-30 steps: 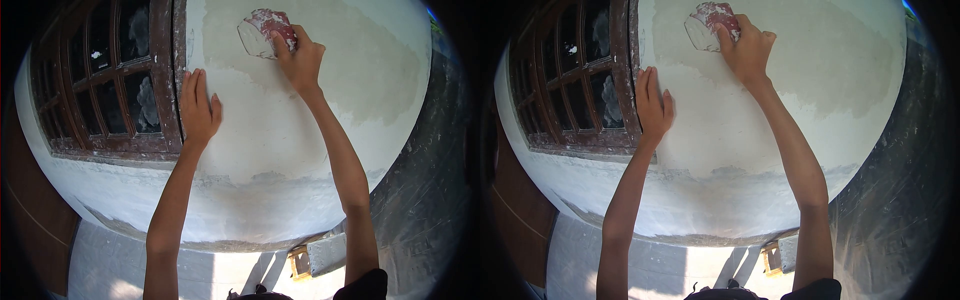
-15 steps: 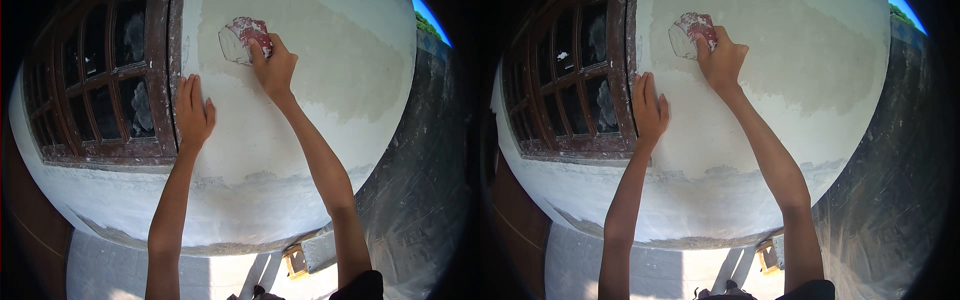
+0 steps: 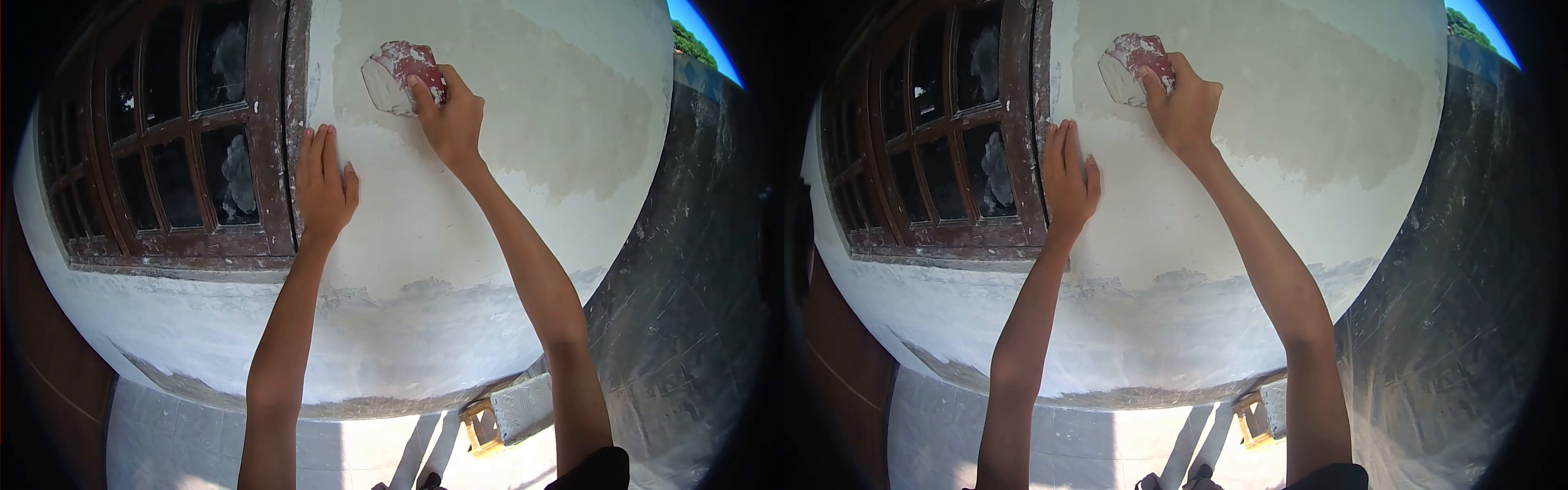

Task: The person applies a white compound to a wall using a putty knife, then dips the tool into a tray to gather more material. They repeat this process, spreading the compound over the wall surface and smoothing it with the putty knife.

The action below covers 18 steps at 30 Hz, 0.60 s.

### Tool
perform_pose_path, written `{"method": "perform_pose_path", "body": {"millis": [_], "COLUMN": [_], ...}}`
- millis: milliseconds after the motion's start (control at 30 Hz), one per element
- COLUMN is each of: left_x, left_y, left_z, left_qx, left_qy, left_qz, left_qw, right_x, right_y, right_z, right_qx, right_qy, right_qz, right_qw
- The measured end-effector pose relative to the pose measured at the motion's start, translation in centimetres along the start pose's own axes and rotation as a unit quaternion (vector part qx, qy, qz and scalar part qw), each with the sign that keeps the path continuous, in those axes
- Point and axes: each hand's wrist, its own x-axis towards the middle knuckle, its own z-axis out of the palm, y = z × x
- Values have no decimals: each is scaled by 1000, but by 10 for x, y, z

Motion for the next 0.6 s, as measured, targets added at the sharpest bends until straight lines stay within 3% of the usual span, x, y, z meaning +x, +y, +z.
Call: {"method": "perform_pose_path", "body": {"millis": [200,600], "left_x": [0,-25], "left_y": [1,38], "left_z": [2,-24], "left_qx": [4,24], "left_qy": [-1,-91], "left_qz": [-2,-16], "left_qw": [1000,995], "right_x": [23,-64], "right_y": [26,10], "right_z": [-34,-158], "right_qx": [-100,71], "right_qy": [101,20], "right_qz": [66,227], "right_qw": [988,971]}}
